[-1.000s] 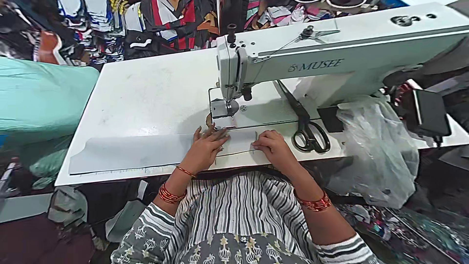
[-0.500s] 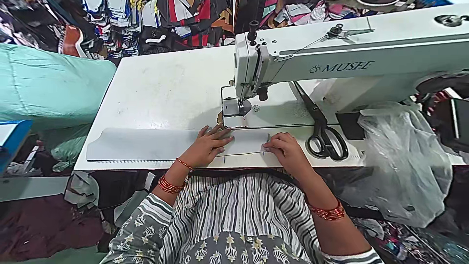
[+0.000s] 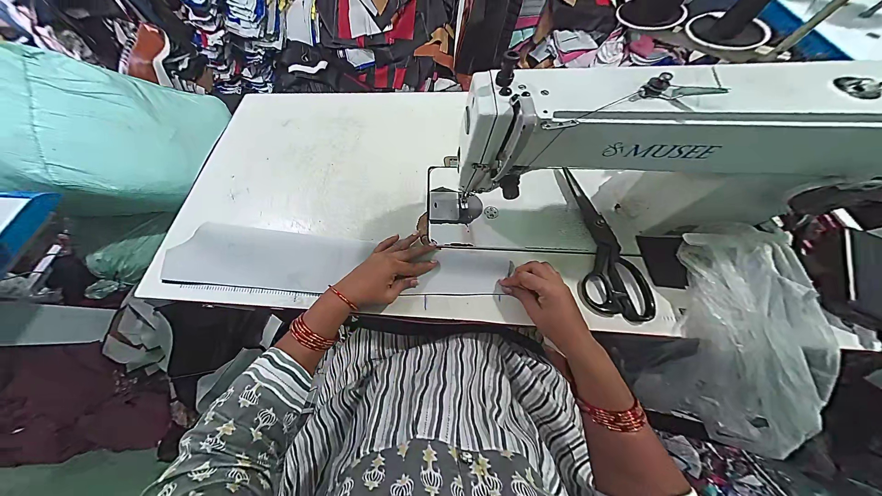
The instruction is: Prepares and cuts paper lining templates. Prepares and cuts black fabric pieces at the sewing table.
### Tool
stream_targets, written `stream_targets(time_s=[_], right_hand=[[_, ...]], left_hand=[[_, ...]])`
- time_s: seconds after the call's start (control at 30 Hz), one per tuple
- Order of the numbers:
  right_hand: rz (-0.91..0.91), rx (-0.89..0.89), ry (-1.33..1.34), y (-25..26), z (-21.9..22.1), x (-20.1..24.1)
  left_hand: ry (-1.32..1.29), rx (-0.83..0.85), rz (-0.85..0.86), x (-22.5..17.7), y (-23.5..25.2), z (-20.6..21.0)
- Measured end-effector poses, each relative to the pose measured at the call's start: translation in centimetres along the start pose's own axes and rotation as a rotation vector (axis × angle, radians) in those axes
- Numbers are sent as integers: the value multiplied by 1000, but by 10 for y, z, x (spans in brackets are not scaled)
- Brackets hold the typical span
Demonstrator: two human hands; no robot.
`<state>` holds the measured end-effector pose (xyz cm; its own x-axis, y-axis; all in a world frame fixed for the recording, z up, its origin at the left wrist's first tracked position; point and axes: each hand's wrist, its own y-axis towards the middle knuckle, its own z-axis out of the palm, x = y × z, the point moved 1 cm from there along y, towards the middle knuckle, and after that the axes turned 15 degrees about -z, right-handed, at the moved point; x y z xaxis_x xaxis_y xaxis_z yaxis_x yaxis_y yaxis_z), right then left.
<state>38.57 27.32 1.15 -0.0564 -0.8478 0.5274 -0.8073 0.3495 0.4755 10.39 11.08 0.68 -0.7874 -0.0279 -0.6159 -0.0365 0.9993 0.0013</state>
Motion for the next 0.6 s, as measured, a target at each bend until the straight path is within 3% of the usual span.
stream_targets(time_s=[0.5,0.6], right_hand=[[35,71,52,4,-7,-2],[39,119,70,9,-11,-3]], left_hand=[[-61,16,44,7,-2,0],[-101,-97,19,2,-9,2]])
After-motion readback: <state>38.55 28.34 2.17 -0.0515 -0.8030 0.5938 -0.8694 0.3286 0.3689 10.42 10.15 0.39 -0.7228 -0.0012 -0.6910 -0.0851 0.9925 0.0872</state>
